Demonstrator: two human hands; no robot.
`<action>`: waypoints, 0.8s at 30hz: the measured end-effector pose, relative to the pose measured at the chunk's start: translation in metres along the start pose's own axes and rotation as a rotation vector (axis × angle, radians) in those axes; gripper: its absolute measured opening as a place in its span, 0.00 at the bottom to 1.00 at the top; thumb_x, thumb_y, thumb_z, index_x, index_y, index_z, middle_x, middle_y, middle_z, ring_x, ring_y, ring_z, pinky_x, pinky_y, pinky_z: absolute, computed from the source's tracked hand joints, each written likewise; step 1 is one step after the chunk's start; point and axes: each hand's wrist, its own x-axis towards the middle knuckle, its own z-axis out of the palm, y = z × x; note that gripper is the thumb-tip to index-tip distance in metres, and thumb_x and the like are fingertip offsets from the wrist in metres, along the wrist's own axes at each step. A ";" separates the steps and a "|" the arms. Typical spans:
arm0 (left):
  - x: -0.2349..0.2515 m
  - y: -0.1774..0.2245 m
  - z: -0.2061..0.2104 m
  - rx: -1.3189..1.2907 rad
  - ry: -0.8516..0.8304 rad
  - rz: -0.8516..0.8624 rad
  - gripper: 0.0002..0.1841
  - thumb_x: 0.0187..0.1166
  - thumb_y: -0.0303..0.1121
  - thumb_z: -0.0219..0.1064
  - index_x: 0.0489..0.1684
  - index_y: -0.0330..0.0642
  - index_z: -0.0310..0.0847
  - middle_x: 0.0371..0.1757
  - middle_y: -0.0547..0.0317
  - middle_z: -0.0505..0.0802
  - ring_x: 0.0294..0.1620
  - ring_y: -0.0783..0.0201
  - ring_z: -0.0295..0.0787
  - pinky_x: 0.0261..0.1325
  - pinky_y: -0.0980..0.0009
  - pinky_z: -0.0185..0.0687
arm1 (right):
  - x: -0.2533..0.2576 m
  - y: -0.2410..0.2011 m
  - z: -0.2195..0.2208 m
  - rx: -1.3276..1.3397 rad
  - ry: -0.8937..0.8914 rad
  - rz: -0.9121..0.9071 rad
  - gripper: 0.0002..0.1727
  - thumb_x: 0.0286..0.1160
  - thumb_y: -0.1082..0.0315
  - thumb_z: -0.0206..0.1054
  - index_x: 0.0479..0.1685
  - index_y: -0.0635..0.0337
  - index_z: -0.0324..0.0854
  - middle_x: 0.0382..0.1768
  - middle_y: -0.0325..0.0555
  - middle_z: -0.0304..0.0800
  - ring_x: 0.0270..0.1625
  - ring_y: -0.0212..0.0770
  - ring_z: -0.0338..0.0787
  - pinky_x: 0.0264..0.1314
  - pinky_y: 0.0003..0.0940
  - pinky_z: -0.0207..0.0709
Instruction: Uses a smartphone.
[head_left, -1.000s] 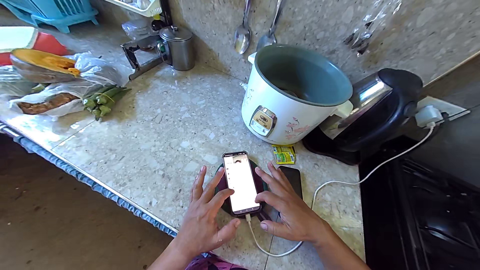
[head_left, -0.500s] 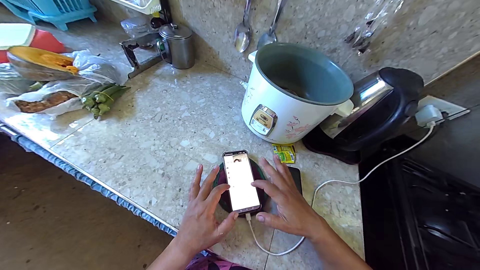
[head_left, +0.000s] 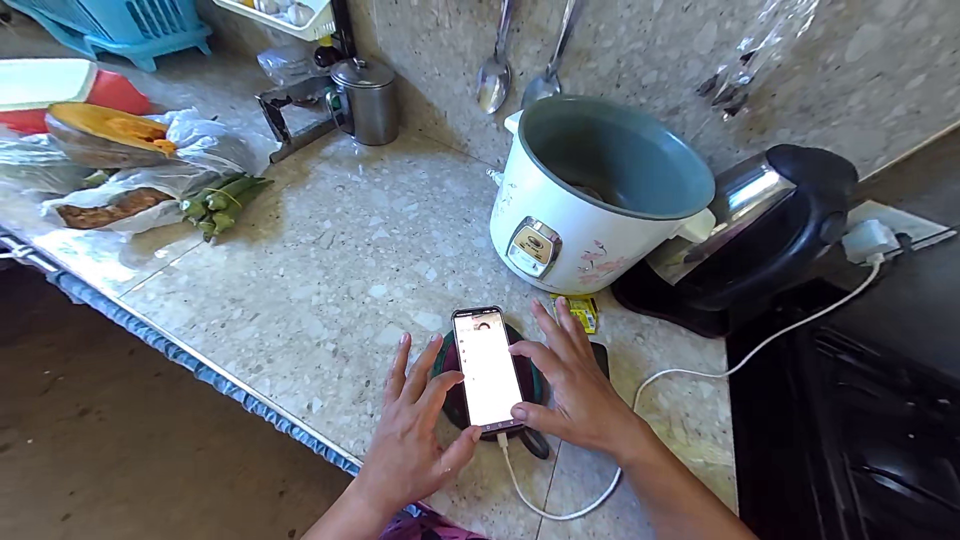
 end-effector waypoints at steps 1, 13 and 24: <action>0.000 0.000 0.000 -0.002 0.001 -0.001 0.29 0.74 0.66 0.62 0.61 0.55 0.84 0.88 0.46 0.71 0.93 0.34 0.46 0.90 0.36 0.46 | 0.000 -0.001 0.000 0.000 -0.006 0.000 0.47 0.65 0.15 0.48 0.68 0.38 0.83 0.93 0.59 0.53 0.95 0.71 0.38 0.91 0.77 0.34; 0.000 0.000 0.000 0.009 -0.005 0.000 0.29 0.74 0.66 0.61 0.60 0.56 0.84 0.88 0.47 0.71 0.94 0.34 0.45 0.90 0.37 0.46 | -0.002 -0.003 0.006 -0.009 -0.067 -0.008 0.45 0.65 0.15 0.49 0.69 0.36 0.83 0.95 0.56 0.49 0.96 0.70 0.36 0.91 0.76 0.33; 0.000 0.001 0.001 0.008 0.005 0.001 0.29 0.74 0.66 0.61 0.60 0.56 0.84 0.88 0.47 0.71 0.93 0.34 0.46 0.90 0.37 0.47 | -0.002 -0.003 0.005 -0.007 -0.062 -0.006 0.45 0.64 0.15 0.50 0.68 0.37 0.83 0.94 0.56 0.50 0.96 0.70 0.38 0.91 0.76 0.35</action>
